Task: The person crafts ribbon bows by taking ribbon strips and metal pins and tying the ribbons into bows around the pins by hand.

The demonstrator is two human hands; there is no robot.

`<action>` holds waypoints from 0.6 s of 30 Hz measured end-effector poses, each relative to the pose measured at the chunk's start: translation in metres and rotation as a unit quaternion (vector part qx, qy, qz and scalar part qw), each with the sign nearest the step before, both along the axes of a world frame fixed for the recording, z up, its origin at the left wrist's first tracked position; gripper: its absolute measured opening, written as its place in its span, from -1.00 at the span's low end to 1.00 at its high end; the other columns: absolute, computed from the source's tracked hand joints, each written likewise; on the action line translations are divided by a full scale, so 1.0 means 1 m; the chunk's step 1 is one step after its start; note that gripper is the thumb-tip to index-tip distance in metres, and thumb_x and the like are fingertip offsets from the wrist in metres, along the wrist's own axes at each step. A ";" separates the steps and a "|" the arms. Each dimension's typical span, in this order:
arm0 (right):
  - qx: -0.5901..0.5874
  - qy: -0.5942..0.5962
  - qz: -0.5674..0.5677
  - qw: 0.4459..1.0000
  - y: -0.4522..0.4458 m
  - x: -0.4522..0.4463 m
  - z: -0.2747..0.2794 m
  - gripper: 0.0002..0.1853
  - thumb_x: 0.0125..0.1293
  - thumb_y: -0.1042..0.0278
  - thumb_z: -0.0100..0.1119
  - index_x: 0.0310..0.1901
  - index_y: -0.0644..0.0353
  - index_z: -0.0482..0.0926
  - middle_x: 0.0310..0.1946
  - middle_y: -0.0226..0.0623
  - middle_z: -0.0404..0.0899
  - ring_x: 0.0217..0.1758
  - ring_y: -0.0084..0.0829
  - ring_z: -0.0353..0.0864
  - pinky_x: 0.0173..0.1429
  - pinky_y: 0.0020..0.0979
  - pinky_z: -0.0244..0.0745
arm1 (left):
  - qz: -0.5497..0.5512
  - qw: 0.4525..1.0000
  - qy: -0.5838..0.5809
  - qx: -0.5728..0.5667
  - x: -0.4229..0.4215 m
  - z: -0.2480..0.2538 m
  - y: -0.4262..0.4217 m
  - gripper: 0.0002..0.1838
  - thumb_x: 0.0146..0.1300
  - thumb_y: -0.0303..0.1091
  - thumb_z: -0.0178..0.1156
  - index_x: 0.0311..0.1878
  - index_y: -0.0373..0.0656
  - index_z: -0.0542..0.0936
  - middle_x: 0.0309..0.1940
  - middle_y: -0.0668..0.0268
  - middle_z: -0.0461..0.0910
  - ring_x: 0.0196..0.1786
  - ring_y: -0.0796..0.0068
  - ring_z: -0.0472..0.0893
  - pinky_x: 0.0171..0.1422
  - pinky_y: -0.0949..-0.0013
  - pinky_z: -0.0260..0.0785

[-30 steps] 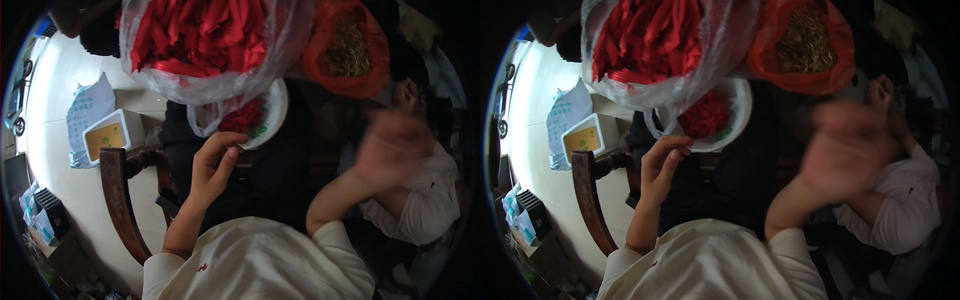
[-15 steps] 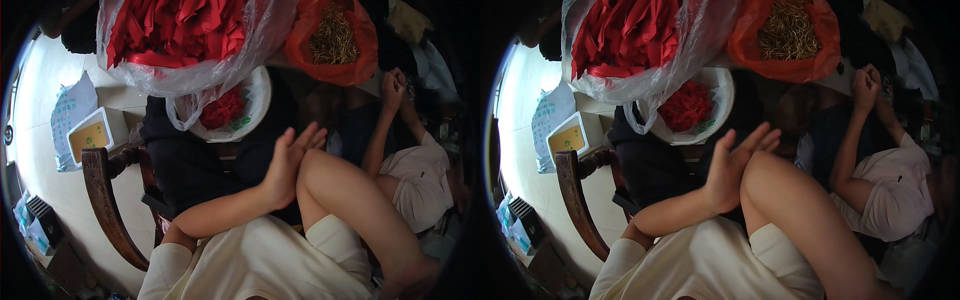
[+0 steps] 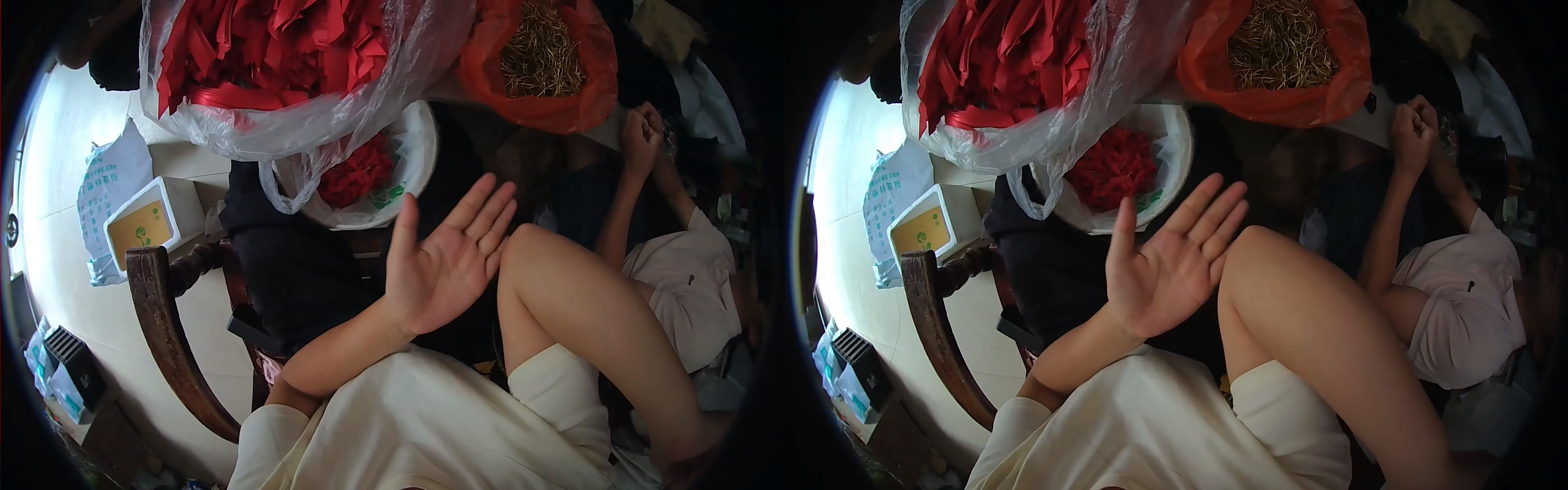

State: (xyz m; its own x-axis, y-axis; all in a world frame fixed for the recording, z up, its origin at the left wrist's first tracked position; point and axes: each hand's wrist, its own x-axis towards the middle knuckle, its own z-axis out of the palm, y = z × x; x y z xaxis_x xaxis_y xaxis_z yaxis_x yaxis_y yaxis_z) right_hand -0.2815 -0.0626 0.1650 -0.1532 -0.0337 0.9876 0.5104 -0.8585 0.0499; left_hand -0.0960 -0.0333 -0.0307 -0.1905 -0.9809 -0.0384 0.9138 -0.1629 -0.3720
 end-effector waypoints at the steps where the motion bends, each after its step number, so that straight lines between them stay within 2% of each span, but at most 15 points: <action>1: 0.009 -0.001 0.000 1.000 -0.003 0.001 -0.002 -0.74 0.23 0.15 0.09 -0.24 0.19 0.51 -0.25 -0.26 0.51 -0.26 -0.37 0.52 -0.16 -0.27 0.44 | -0.011 0.999 -0.044 -0.012 -0.002 -0.001 0.002 -0.12 0.25 0.34 -0.32 0.41 -0.18 -0.05 0.44 0.16 -0.12 0.47 0.32 -0.05 0.50 0.24 -0.22; 3: 0.026 -0.010 0.006 1.000 -0.010 -0.004 -0.003 -0.73 0.23 0.15 0.08 -0.23 0.21 0.51 -0.26 -0.25 0.51 -0.27 -0.37 0.52 -0.17 -0.28 0.44 | -0.033 0.989 -0.134 -0.053 -0.009 -0.001 0.010 -0.14 0.27 0.32 -0.37 0.41 -0.18 -0.04 0.44 0.19 -0.10 0.45 0.31 0.00 0.49 0.25 -0.21; 8: 0.098 -0.058 0.060 0.992 -0.035 -0.008 -0.004 -0.70 0.24 0.16 0.04 -0.22 0.26 0.51 -0.30 -0.23 0.53 -0.29 -0.38 0.53 -0.20 -0.32 0.45 | -0.077 0.956 -0.275 -0.065 -0.016 0.007 0.040 -0.13 0.26 0.26 -0.23 0.44 -0.14 -0.17 0.46 0.27 -0.15 0.47 0.32 -0.05 0.48 0.20 -0.24; 9: 0.116 -0.061 0.071 0.989 -0.043 -0.005 -0.006 -0.70 0.25 0.16 0.03 -0.21 0.27 0.51 -0.30 -0.22 0.54 -0.29 -0.38 0.53 -0.20 -0.32 0.45 | -0.079 0.949 -0.301 -0.047 -0.015 0.009 0.044 -0.16 0.25 0.23 -0.16 0.42 -0.15 -0.06 0.43 0.27 -0.04 0.42 0.31 0.06 0.43 0.20 -0.11; 12: 0.182 -0.055 0.106 0.976 -0.073 0.018 -0.010 -0.68 0.25 0.16 0.01 -0.21 0.30 0.51 -0.32 -0.21 0.55 -0.30 -0.39 0.54 -0.22 -0.34 0.46 | -0.113 0.948 -0.290 -0.058 -0.004 -0.008 0.045 -0.24 0.25 0.18 -0.13 0.36 -0.17 0.08 0.32 0.26 0.13 0.32 0.36 0.19 0.35 0.25 0.02; 13: 0.209 -0.046 0.115 0.970 -0.084 0.030 -0.013 -0.67 0.25 0.16 0.00 -0.20 0.31 0.51 -0.33 -0.21 0.55 -0.30 -0.39 0.54 -0.22 -0.35 0.46 | -0.107 0.949 -0.298 -0.004 -0.005 -0.008 0.046 -0.39 0.26 0.14 -0.12 0.16 -0.19 0.30 0.06 0.27 0.38 0.09 0.43 0.39 0.19 0.32 0.19; 16: 0.296 0.017 0.124 0.947 -0.112 0.082 -0.035 -0.66 0.26 0.17 -0.02 -0.19 0.34 0.51 -0.35 -0.20 0.57 -0.31 -0.39 0.55 -0.24 -0.37 0.46 | -0.151 0.954 -0.226 -0.124 0.010 -0.033 0.058 -0.48 0.29 0.10 -0.15 -0.02 -0.20 0.43 -0.19 0.27 0.50 -0.12 0.45 0.49 0.02 0.38 0.28; 17: 0.328 0.065 0.111 0.936 -0.117 0.107 -0.045 -0.65 0.26 0.17 -0.02 -0.19 0.35 0.51 -0.35 -0.19 0.57 -0.32 -0.40 0.55 -0.25 -0.38 0.47 | -0.133 0.957 -0.232 -0.109 0.020 -0.020 0.061 -0.52 0.31 0.07 -0.16 -0.17 -0.21 0.47 -0.39 0.29 0.49 -0.29 0.49 0.48 -0.13 0.44 0.29; 18: 0.356 0.137 0.087 0.920 -0.119 0.133 -0.059 -0.64 0.26 0.17 -0.03 -0.19 0.36 0.52 -0.36 -0.19 0.57 -0.32 -0.40 0.55 -0.25 -0.39 0.47 | -0.101 0.945 -0.300 -0.081 0.029 -0.020 0.061 -0.53 0.31 0.06 -0.16 -0.18 -0.21 0.47 -0.41 0.29 0.49 -0.31 0.49 0.47 -0.15 0.45 0.28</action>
